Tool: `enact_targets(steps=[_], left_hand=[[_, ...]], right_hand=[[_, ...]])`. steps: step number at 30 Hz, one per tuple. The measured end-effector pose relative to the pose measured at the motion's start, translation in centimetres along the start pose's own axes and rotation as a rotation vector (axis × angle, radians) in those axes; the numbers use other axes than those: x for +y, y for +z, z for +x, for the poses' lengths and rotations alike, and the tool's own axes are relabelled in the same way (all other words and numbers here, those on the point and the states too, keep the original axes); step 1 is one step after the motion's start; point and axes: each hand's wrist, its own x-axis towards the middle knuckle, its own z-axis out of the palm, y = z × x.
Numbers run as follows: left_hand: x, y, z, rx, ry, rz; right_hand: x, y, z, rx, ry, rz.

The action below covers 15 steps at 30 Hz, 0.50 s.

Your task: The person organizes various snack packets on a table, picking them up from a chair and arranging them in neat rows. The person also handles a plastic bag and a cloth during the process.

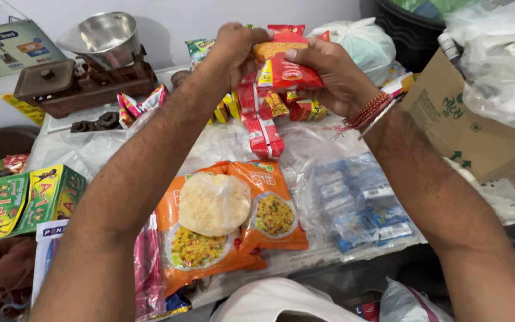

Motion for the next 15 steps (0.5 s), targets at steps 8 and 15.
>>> enact_targets(steps=[8,15], left_hand=[[-2.2,1.0,-3.6,-0.075,-0.155,-0.161],[-1.6,0.7,-5.0,-0.189,-0.113,-0.074]], right_hand=[[1.9,-1.2,0.0,-0.014,0.007,0.134],[3.4,-1.3,-0.7,-0.054,-0.023,0.141]])
